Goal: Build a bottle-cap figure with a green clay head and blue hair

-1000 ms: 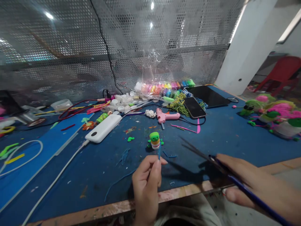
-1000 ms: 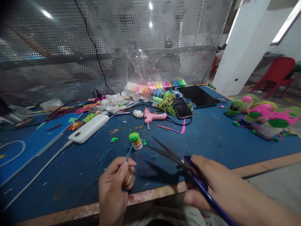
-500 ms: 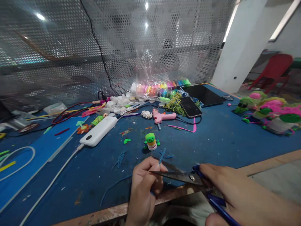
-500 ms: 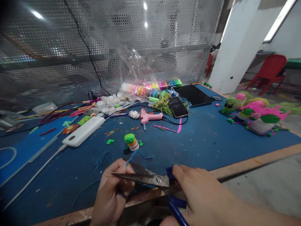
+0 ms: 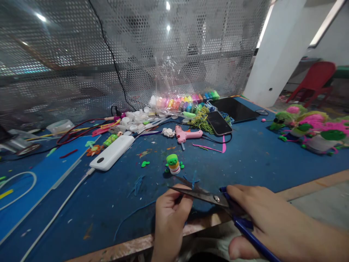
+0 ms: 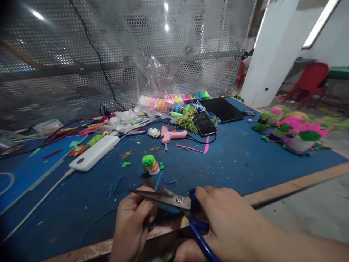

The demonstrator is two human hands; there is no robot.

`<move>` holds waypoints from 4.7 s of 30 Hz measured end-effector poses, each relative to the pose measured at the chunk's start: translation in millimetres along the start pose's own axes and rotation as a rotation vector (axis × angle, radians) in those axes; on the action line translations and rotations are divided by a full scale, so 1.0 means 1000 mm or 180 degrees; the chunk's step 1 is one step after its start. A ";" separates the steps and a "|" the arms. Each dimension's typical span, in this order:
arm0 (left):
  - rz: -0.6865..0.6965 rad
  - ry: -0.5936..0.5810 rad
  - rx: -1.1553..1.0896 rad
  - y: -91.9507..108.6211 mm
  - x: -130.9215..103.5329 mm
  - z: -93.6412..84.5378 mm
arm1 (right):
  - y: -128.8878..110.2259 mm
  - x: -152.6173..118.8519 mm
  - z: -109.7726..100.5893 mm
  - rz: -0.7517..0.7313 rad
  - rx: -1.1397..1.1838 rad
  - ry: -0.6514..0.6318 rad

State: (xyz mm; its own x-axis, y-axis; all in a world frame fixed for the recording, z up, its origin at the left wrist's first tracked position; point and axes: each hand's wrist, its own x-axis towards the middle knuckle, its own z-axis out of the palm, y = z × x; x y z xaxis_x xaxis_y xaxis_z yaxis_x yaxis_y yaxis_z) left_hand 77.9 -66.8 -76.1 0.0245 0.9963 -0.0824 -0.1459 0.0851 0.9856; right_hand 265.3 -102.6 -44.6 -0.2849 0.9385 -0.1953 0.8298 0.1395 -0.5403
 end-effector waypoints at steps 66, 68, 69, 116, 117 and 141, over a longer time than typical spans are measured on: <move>-0.0088 -0.0083 -0.0731 -0.008 0.002 -0.009 | 0.031 -0.019 0.012 -0.0896 -0.0360 0.1191; -0.0205 -0.0093 -0.0738 -0.007 0.001 -0.006 | 0.021 -0.014 0.010 -0.0875 -0.0533 0.1134; -0.0289 -0.0088 -0.0755 -0.007 -0.001 -0.005 | 0.016 -0.011 0.009 -0.0845 -0.0592 0.1073; -0.0526 -0.0627 -0.0248 -0.001 0.008 -0.015 | 0.010 0.029 -0.007 0.0596 0.1989 -0.0079; -0.0508 -0.0591 -0.0214 -0.001 0.007 -0.014 | 0.010 0.031 -0.008 0.0867 0.2595 -0.0426; 0.0028 -0.0795 0.0835 -0.001 -0.008 0.005 | -0.002 0.041 0.032 -0.0326 0.3221 0.0470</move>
State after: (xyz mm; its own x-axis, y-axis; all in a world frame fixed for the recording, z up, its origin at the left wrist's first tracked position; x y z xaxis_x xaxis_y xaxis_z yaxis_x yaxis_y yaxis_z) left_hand 82.5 -74.7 -75.8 0.2701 0.9605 -0.0673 0.1109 0.0383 0.9931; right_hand 236.6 -74.7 -78.2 -0.2130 0.9761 -0.0438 -0.0076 -0.0465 -0.9989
